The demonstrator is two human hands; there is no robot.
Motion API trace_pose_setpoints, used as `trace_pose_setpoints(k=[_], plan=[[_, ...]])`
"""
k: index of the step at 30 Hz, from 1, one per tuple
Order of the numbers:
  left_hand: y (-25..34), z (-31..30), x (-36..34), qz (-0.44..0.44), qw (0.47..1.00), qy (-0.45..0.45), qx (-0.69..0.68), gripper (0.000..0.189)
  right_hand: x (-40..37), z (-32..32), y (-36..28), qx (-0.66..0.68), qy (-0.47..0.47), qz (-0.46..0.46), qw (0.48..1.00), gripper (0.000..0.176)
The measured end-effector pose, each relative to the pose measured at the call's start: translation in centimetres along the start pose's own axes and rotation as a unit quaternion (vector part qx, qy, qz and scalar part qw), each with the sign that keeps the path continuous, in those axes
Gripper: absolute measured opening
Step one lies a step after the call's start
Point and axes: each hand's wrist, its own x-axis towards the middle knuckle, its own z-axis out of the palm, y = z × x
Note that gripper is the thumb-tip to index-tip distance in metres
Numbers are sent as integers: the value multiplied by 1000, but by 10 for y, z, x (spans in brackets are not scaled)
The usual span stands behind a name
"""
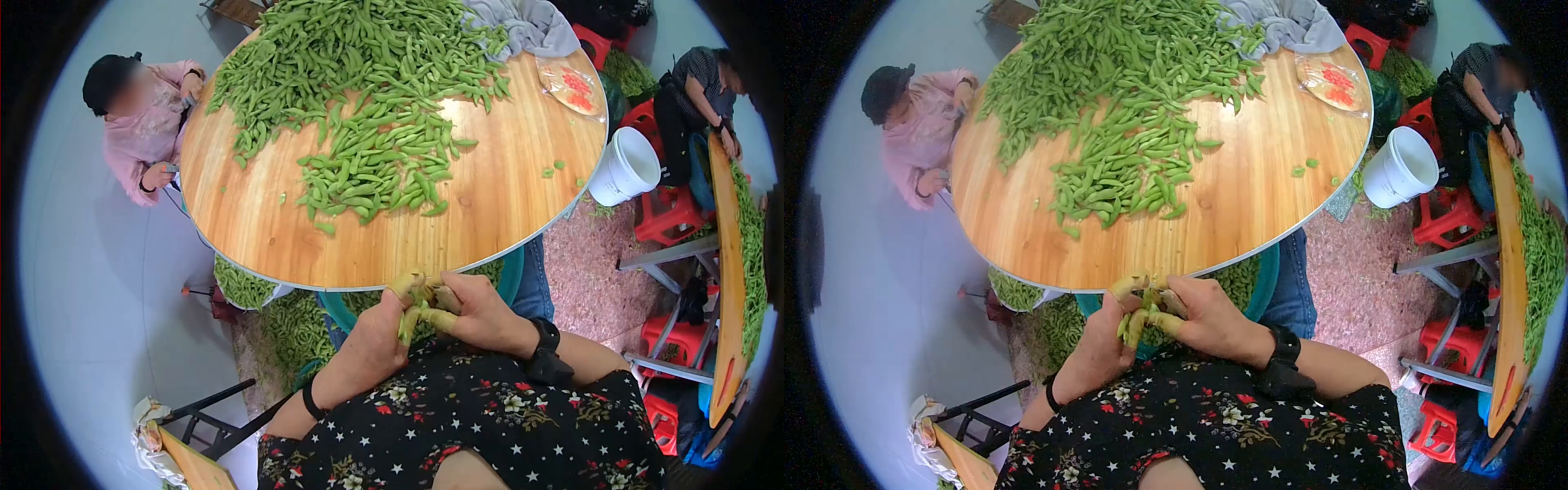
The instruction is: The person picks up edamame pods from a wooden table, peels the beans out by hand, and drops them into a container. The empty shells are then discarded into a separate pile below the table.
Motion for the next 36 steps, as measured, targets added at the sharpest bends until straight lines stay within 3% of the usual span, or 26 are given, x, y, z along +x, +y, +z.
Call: trace_pose_setpoints(k=[2,4,5,7,10,12,13,15,16,18,19,21,23,25,26,31,33,36], plan=[[-3,0,-3,0,1000,-25,-10,58,1,0,-1,63,-35,29,997,21],[-12,4,-9,6,999,-23,25,47,1,-1,-5,204,-78,99,971,17],[-10,3,-11,4,999,-22,26,47,2,-4,-10,205,-81,99,970,17],[-5,0,-14,-61,996,-18,-55,44,6,-10,-19,288,-139,189,929,18],[-10,-24,-37,-109,991,-3,-80,40,9,-13,-8,198,-180,222,938,22],[-7,-58,-55,-255,952,-133,109,37,6,-6,3,230,-171,186,940,22],[-16,-66,-70,-253,952,-130,111,37,4,-1,9,263,-163,157,938,23],[-28,-73,-90,-241,898,-93,357,43,6,1,11,263,-159,134,942,24],[-26,-76,-86,-239,897,-89,360,43,8,-1,7,258,-156,168,938,24],[-16,-81,-65,-164,954,-37,247,43,14,-5,3,241,-155,210,935,23],[-13,-82,-52,-160,955,-35,249,43,14,-3,7,238,-153,207,937,23],[-9,-84,-21,-68,974,-20,213,39,12,6,23,232,-146,83,958,22],[-11,-87,10,-22,966,-11,259,34,6,9,36,250,-171,99,948,23],[-16,-92,46,78,945,56,314,29,3,6,40,185,-202,6,962,26],[-21,-98,68,106,942,70,311,26,4,-2,32,154,-232,36,960,29],[-49,-122,187,157,918,90,354,18,4,3,35,179,-193,62,963,29],[-60,-115,229,174,905,69,382,17,4,0,33,185,-231,181,938,31],[-73,-94,249,185,870,65,452,9,-1,-3,42,229,-227,163,933,31]])
